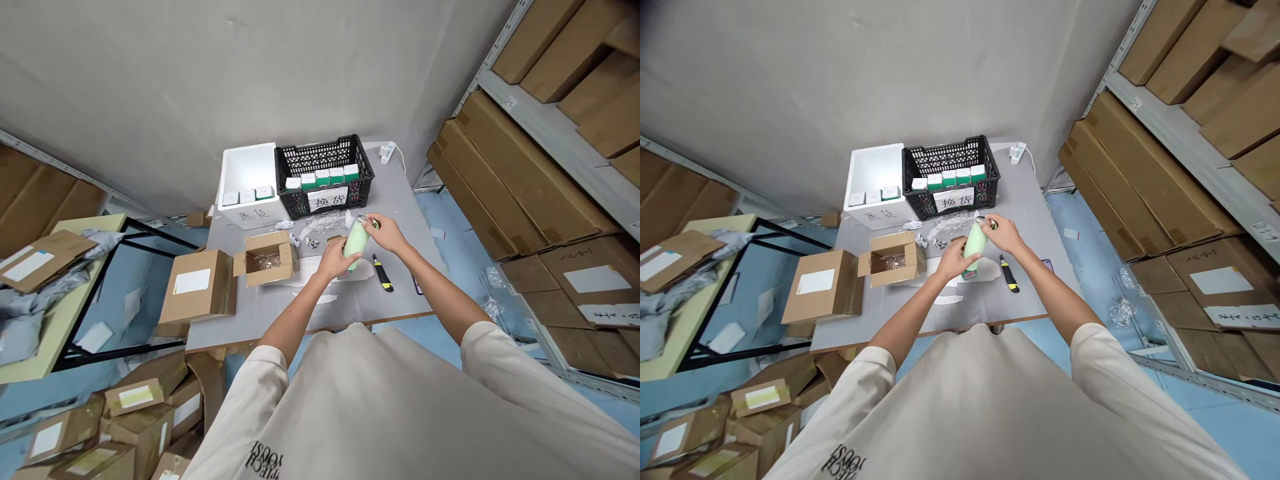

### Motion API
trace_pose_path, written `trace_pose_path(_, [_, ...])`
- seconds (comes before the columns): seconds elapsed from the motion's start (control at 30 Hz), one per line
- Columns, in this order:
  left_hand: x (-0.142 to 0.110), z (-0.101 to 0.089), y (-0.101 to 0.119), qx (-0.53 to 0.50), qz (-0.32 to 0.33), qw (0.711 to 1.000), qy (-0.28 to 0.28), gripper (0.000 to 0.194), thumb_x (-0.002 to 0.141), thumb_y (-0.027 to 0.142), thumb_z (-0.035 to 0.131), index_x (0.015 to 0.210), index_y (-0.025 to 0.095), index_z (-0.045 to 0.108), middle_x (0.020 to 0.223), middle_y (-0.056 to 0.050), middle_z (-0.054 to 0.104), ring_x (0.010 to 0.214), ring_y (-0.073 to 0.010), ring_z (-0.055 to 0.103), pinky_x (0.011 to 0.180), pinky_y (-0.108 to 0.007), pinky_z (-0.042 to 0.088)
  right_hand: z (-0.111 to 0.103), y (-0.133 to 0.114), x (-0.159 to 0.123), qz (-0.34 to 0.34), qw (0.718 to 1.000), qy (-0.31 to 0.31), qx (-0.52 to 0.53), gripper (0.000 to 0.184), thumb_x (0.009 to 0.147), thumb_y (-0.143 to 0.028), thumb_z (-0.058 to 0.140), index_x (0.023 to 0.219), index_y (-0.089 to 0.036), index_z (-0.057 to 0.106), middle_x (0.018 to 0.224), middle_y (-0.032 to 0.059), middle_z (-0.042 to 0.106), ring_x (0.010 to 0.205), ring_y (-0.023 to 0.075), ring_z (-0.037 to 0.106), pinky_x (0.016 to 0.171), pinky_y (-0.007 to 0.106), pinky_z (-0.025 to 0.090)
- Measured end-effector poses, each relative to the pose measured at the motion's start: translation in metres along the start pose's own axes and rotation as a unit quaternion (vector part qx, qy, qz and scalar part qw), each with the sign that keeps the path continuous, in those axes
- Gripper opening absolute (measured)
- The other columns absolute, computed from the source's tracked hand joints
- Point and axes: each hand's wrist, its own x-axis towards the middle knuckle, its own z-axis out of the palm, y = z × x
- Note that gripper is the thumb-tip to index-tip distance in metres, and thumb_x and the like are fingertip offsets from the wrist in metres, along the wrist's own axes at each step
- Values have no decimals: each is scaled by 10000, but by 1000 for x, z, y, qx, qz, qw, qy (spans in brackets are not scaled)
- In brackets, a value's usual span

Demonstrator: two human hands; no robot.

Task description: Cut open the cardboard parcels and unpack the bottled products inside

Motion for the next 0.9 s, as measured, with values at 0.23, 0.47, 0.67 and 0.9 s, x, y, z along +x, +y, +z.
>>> trace_pose_path(0.23, [4, 3, -8, -118, -66, 990, 49, 513, 862, 586, 732, 1172, 178, 703, 1087, -96, 655, 925, -227, 670, 845, -362, 548, 25, 13, -16, -13, 947, -152, 282, 749, 864, -643, 669, 1478, -227, 567, 1335, 106, 679, 1203, 286, 621, 1052, 455, 512])
trace_pose_path(0.47, [3, 2, -7, -228, -67, 967, 92, 654, 890, 570, 721, 1418, 219, 557, 1183, -105, 705, 1010, -230, 697, 895, -378, 568, 43, 7, -23, 44, 930, -133, 339, 699, 870, -625, 672, 1445, -234, 596, 1147, 81, 752, 1088, 283, 680, 952, 469, 594])
trace_pose_path(0.67, [2, -6, -6, -135, -42, 982, 125, 578, 974, 595, 583, 1418, 227, 617, 1196, -113, 639, 993, -223, 676, 913, -385, 569, 48, 12, -14, 44, 949, -69, 305, 706, 784, -612, 764, 1347, -199, 654, 1101, 90, 744, 938, 247, 693, 847, 422, 620])
trace_pose_path(0.9, [-3, -4, -5, -119, -28, 988, 92, 693, 913, 520, 702, 1521, 255, 503, 1265, -118, 628, 1059, -255, 670, 956, -421, 563, 52, 15, -14, 32, 985, -12, 169, 521, 779, -564, 775, 1140, -188, 769, 1100, 88, 732, 810, 208, 669, 811, 390, 604])
